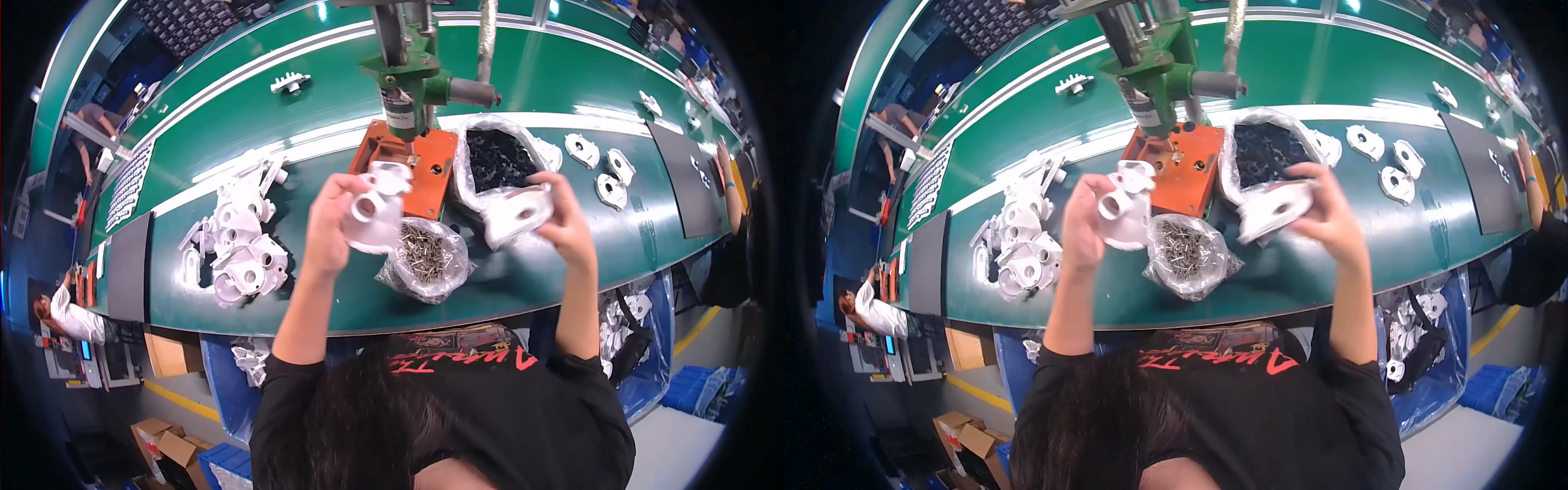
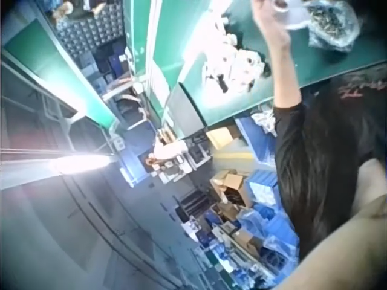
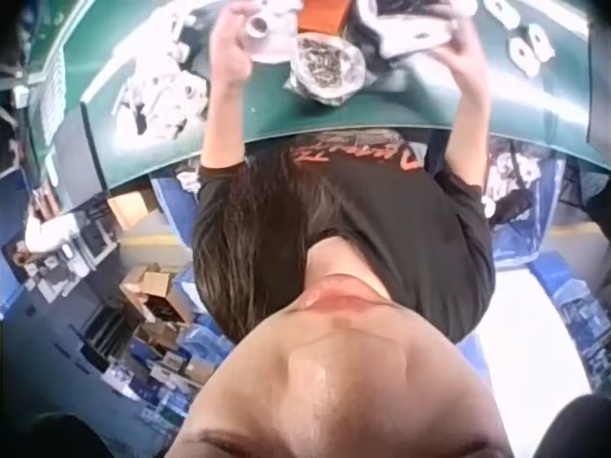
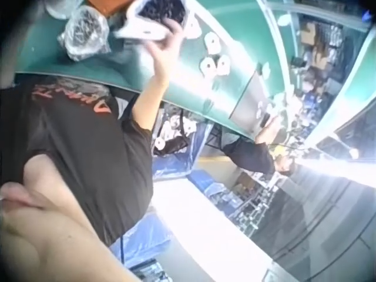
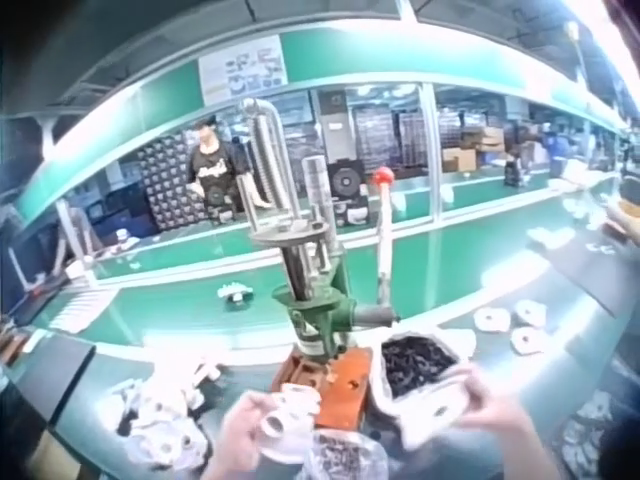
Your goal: Assembling small white plastic components using a manual press machine on a production line.
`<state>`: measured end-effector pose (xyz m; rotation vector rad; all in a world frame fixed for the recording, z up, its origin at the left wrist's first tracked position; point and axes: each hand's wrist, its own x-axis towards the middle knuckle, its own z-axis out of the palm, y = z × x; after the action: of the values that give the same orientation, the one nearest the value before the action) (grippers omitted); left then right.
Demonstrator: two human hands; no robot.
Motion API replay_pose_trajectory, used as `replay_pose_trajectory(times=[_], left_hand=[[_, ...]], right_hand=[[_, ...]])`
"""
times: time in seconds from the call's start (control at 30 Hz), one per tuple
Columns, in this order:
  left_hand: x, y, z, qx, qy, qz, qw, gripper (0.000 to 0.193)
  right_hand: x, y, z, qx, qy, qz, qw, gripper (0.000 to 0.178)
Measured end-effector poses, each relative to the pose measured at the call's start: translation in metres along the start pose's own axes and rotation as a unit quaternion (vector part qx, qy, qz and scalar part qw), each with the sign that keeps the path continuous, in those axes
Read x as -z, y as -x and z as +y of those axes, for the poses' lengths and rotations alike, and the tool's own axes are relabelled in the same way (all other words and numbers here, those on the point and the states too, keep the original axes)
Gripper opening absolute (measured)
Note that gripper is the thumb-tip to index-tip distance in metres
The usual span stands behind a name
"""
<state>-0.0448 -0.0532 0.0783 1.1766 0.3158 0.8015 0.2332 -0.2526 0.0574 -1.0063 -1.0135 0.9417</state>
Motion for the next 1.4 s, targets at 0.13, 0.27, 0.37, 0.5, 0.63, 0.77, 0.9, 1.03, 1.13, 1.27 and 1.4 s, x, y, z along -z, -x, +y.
replay_pose_trajectory(times=[0.13,0.27,0.37,0.5,0.63,0.77,0.9,1.03,1.13,1.27,1.4], left_hand=[[-0.051,0.011,-0.015,-0.047,0.016,-0.103,0.993,0.042],[-0.062,0.015,-0.025,-0.089,0.028,-0.126,0.988,0.033],[-0.068,0.015,-0.027,-0.13,-0.01,-0.102,0.986,0.026],[-0.07,0.019,-0.045,-0.175,-0.025,-0.089,0.98,0.027],[-0.074,0.019,-0.045,-0.141,-0.047,-0.082,0.985,0.037],[-0.074,0.024,-0.051,-0.06,-0.003,-0.019,0.998,0.033],[-0.067,0.024,-0.053,-0.048,-0.066,-0.035,0.996,0.034],[-0.068,0.017,-0.049,-0.104,-0.061,-0.09,0.989,0.039],[-0.056,0.018,-0.04,-0.128,-0.186,-0.066,0.972,0.043],[-0.054,0.023,-0.016,-0.017,-0.294,-0.04,0.955,0.048],[-0.055,0.026,-0.018,0.022,-0.165,-0.04,0.985,0.037]], right_hand=[[-0.056,-0.017,-0.015,-0.069,-0.033,-0.109,0.991,0.082],[-0.073,-0.024,-0.017,-0.078,-0.082,-0.129,0.985,0.079],[-0.077,-0.025,-0.01,-0.074,-0.094,-0.13,0.984,0.071],[-0.088,-0.024,0.013,-0.02,-0.13,-0.125,0.983,0.06],[-0.091,-0.021,0.018,-0.016,-0.131,-0.123,0.984,0.06],[-0.092,-0.018,0.012,-0.044,-0.116,-0.092,0.988,0.059],[-0.097,-0.017,0.003,-0.065,-0.119,-0.113,0.984,0.049],[-0.094,-0.017,-0.001,-0.103,-0.132,-0.15,0.974,0.052],[-0.089,-0.018,0.001,-0.127,-0.131,-0.147,0.972,0.052],[-0.088,-0.02,-0.004,-0.053,-0.06,-0.11,0.991,0.059],[-0.09,-0.022,-0.006,-0.045,-0.045,-0.07,0.995,0.059]])
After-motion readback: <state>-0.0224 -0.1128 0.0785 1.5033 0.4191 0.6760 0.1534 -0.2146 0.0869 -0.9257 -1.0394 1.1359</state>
